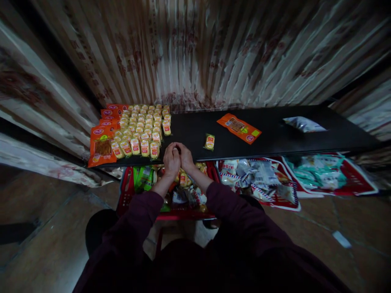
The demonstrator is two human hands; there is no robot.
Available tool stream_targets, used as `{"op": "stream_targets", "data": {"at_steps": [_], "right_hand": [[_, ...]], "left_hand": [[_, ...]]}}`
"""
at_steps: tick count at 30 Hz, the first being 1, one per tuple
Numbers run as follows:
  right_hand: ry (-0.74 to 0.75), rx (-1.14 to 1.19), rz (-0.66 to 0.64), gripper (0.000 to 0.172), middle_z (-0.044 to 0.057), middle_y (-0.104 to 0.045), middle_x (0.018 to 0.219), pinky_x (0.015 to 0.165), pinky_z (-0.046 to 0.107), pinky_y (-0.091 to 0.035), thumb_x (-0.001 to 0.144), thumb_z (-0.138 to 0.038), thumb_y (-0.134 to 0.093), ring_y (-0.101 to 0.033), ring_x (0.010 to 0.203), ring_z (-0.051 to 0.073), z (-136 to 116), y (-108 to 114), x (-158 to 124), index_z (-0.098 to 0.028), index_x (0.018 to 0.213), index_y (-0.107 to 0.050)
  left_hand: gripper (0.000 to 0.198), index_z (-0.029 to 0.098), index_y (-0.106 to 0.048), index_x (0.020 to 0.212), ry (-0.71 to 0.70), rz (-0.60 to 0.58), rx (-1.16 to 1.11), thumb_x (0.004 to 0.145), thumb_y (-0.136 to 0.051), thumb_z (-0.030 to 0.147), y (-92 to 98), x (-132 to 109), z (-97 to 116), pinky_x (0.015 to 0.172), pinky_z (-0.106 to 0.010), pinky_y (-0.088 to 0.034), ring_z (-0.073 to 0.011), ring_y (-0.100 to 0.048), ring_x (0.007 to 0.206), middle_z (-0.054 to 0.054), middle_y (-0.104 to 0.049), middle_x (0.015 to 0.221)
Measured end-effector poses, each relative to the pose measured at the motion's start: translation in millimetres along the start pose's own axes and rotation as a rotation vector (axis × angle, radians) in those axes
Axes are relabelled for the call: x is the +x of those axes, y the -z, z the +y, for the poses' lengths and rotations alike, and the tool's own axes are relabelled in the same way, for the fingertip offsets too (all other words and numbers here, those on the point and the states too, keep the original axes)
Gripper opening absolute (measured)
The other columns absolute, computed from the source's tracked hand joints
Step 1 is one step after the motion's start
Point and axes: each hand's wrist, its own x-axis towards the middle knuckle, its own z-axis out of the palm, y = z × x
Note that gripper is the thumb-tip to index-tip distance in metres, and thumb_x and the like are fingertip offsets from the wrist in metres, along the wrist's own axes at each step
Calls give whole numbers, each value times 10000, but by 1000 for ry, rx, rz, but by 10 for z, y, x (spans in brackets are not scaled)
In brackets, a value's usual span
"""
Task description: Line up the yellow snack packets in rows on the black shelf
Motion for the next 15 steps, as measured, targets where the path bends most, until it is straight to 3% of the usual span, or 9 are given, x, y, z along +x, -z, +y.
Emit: {"op": "stream_targets", "data": {"at_steps": [7, 15], "right_hand": [[-2, 3, -30, 362, 72, -661, 1072, 945, 339, -444, 764, -123, -435, -588, 992, 188, 76, 56, -639, -181, 1061, -635], [-258, -186, -304, 365, 106, -697, 993, 874, 306, -468, 767, -46, -429, -630, 870, 185, 510, 16, -1175, -143, 1033, -660]], "left_hand": [[345, 162, -610, 1073, 3, -36, -36, 837, -358, 174, 82, -607, -128, 1033, -307, -370, -157, -526, 1126, -86, -610, 1176], [267, 178, -630, 964, 388, -202, -18, 790, -432, 139, -168, -1120, -681, 974, -349, -393, -201, -586, 1021, -91, -660, 1062]]}}
